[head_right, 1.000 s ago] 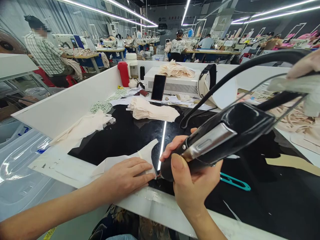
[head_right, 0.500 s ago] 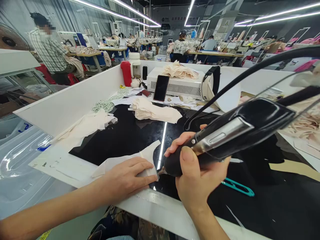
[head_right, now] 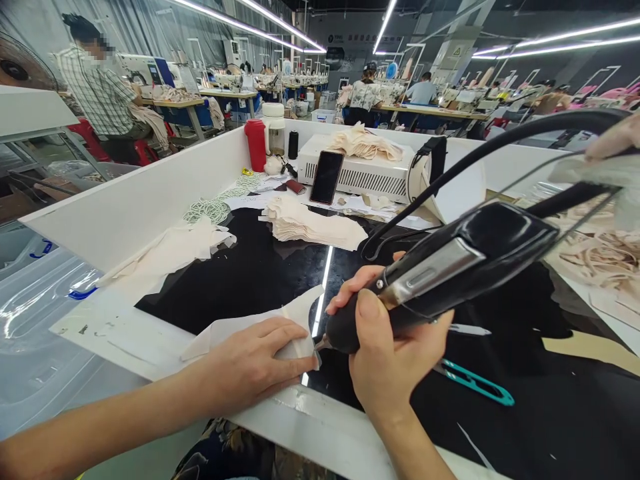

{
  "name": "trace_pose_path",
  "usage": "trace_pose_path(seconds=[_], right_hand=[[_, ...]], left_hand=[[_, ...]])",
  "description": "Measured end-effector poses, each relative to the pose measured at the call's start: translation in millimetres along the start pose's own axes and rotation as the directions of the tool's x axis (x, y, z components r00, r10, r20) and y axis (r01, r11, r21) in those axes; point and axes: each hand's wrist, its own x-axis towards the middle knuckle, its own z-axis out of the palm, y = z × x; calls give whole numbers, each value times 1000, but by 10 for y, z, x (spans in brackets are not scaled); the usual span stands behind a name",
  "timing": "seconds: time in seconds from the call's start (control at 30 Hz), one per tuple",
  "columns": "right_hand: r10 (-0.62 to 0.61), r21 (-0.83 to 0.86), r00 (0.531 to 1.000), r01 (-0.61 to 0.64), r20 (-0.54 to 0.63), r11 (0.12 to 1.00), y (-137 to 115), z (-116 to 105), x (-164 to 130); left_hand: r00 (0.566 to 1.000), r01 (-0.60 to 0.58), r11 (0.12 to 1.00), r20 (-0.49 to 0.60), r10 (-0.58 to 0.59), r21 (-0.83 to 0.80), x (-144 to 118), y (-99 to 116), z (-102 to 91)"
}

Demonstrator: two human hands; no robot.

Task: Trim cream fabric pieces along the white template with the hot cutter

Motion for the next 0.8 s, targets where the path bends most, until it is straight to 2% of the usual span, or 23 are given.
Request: trace_pose_path(seconds=[0.37, 0.5, 0.6, 0.67, 0.8], right_hand=[[-2, 6, 1000, 1, 14, 1000, 60, 63, 36], [29, 3, 999, -30, 34, 1000, -15, 22, -14], [29, 19, 996, -31, 80, 999, -97, -35, -67], [21, 30, 996, -23, 91, 999, -139, -69, -102], [-7, 27, 996, 4, 87, 1000, -157, -91, -142]], left_hand=[[1000, 10, 1000, 8, -10, -15, 19, 30, 29], [997, 61, 997, 44, -64, 53, -42, 248, 42], [995, 53, 994, 74, -60, 101, -95, 444, 1], [996, 44, 993, 78, -52, 108, -99, 503, -49], [995, 21, 998, 93, -26, 56, -30, 394, -130]])
